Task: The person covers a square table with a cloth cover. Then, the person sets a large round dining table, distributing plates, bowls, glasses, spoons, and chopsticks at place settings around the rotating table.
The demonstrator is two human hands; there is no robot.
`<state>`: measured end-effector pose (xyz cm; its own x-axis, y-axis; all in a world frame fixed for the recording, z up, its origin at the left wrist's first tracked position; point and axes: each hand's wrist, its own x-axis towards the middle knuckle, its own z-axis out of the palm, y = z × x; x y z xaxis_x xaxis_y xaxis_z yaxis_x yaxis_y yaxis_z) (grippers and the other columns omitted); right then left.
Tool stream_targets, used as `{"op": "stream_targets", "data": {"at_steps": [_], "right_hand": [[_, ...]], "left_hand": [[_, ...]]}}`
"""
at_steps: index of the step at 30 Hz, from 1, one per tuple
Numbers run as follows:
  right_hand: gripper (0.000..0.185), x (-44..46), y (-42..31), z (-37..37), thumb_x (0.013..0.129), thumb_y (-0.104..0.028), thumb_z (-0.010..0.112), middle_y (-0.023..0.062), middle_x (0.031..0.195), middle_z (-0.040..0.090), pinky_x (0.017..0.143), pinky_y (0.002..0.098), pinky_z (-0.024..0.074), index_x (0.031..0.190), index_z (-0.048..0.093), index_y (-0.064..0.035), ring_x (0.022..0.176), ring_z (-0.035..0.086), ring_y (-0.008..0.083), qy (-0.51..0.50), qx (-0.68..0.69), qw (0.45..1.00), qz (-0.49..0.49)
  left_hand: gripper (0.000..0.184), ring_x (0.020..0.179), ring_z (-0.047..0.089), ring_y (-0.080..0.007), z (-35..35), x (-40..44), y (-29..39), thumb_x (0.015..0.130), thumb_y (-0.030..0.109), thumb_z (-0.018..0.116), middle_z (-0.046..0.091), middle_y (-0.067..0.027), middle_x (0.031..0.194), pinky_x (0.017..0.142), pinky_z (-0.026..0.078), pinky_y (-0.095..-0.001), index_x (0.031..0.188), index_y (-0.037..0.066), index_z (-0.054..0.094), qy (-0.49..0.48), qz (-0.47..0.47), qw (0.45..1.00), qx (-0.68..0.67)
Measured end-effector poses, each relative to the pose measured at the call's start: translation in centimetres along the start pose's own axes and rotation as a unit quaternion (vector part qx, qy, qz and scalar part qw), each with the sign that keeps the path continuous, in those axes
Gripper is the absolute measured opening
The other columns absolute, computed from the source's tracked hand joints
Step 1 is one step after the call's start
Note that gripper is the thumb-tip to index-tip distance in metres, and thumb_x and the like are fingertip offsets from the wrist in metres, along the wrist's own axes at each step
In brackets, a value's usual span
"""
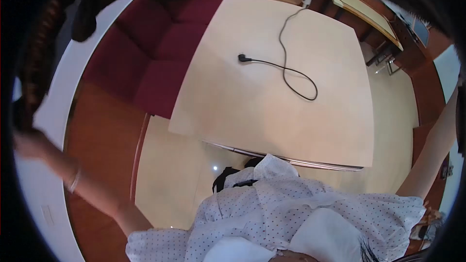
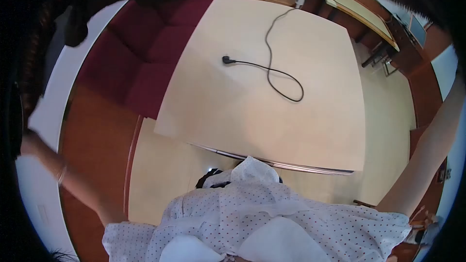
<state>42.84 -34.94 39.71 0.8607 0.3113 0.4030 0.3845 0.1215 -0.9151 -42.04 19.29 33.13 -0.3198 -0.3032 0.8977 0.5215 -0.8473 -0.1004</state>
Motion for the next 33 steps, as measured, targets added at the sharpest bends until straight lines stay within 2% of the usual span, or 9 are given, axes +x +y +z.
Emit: {"op": "stream_targets", "data": {"at_steps": [3,4,6,7,15,22,25,30,33], "right_hand": [[0.037,0.1,6.4,-11.5,0.09,-0.024,0.03,0.0147,0.106,0.053,0.087,0.0368,0.0393,0.105,0.052,0.0001,0.097,0.051,0.0244,0.069,0.075,0.994,0.048],[0.037,0.2,9.2,-15.1,0.09,-0.024,0.03,0.0147,0.107,0.053,0.089,0.0366,0.0389,0.106,0.052,0.0004,0.098,0.05,0.0241,0.08,0.107,0.99,0.054],[0.04,-0.7,16.1,-20.7,0.088,-0.029,0.039,0.0146,0.115,0.049,0.093,0.0383,0.0347,0.113,0.047,0.0005,0.104,0.049,0.0264,0.152,0.155,0.976,-0.013],[0.04,-3.8,17.0,-18.5,0.088,-0.029,0.04,0.0146,0.114,0.049,0.094,0.0384,0.0334,0.114,0.046,0.0007,0.104,0.047,0.0273,0.275,0.162,0.947,0.043],[0.04,-20.2,33.4,-23.7,0.089,-0.027,0.026,0.014,0.116,0.046,0.094,0.0385,0.0324,0.11,0.046,0.0012,0.108,0.043,0.026,0.296,0.155,0.883,0.329],[0.046,-34.1,36.6,-13.8,0.077,-0.051,0.05,0.0003,0.067,0.056,0.039,0.0258,0.0422,0.087,0.055,-0.0065,0.049,0.053,0.0118,0.095,-0.255,0.843,0.465],[0.051,-35.1,33.8,-8.5,0.066,-0.041,0.068,0.0044,0.069,0.056,0.042,0.0281,0.0375,0.092,0.055,0.002,0.047,0.046,0.0134,-0.042,-0.357,0.755,0.549],[0.043,-30.4,35.4,-6.8,0.068,-0.035,0.069,0.0085,0.074,0.06,0.051,0.0294,0.0452,0.093,0.057,-0.0022,0.062,0.057,0.0171,-0.262,-0.516,0.532,0.618],[0.034,-24.5,35.6,-5.2,0.07,-0.032,0.067,0.008,0.072,0.06,0.054,0.0324,0.0487,0.088,0.059,-0.0037,0.064,0.059,0.0185,-0.246,-0.295,0.694,0.609]], "left_hand": [[0.038,0.087,0.055,-0.0185,4.3,-14.2,-5.7,0.086,0.025,0.046,0.057,-0.0131,0.1,0.073,0.045,-0.03,0.112,-0.002,0.048,-0.263,-0.205,0.91,0.245],[0.038,0.094,0.053,-0.0199,8.3,-16.4,1.4,0.086,0.025,0.046,0.053,-0.0153,0.109,0.078,0.043,-0.0297,0.111,-0.003,0.049,-0.194,-0.458,0.857,0.132],[0.041,0.099,0.051,-0.0237,7.8,-26.0,-2.1,0.085,0.028,0.047,0.051,-0.0186,0.112,0.086,0.037,-0.0281,0.108,-0.005,0.05,-0.226,-0.26,0.932,0.116],[0.043,0.102,0.05,-0.0255,6.9,-28.6,-0.7,0.084,0.029,0.048,0.051,-0.0189,0.112,0.088,0.036,-0.0304,0.109,-0.006,0.05,-0.237,-0.456,0.845,0.148],[0.041,0.088,0.056,-0.0272,-9.7,-43.4,5.8,0.084,0.03,0.047,0.055,-0.0183,0.106,0.076,0.043,-0.0321,0.109,-0.003,0.051,-0.329,-0.609,0.678,0.249],[0.045,0.093,0.054,-0.0306,-16.6,-47.3,6.6,0.084,0.032,0.048,0.055,-0.0206,0.104,0.08,0.041,-0.034,0.106,-0.008,0.051,-0.395,-0.604,0.607,0.334],[0.047,0.089,0.055,-0.0269,-16.2,-47.3,5.5,0.084,0.033,0.048,0.057,-0.0175,0.101,0.077,0.042,-0.0327,0.103,-0.01,0.052,-0.401,-0.66,0.551,0.314],[0.039,0.082,0.055,-0.0201,-4.8,-41.5,6.8,0.085,0.032,0.048,0.056,-0.0113,0.095,0.071,0.046,-0.0312,0.097,-0.004,0.052,-0.457,-0.837,0.279,0.111],[0.034,0.066,0.054,-0.0181,6.0,-41.2,8.4,0.085,0.035,0.045,0.056,-0.0083,0.085,0.056,0.047,-0.0338,0.087,0.002,0.053,-0.467,-0.854,0.226,-0.033]]}}
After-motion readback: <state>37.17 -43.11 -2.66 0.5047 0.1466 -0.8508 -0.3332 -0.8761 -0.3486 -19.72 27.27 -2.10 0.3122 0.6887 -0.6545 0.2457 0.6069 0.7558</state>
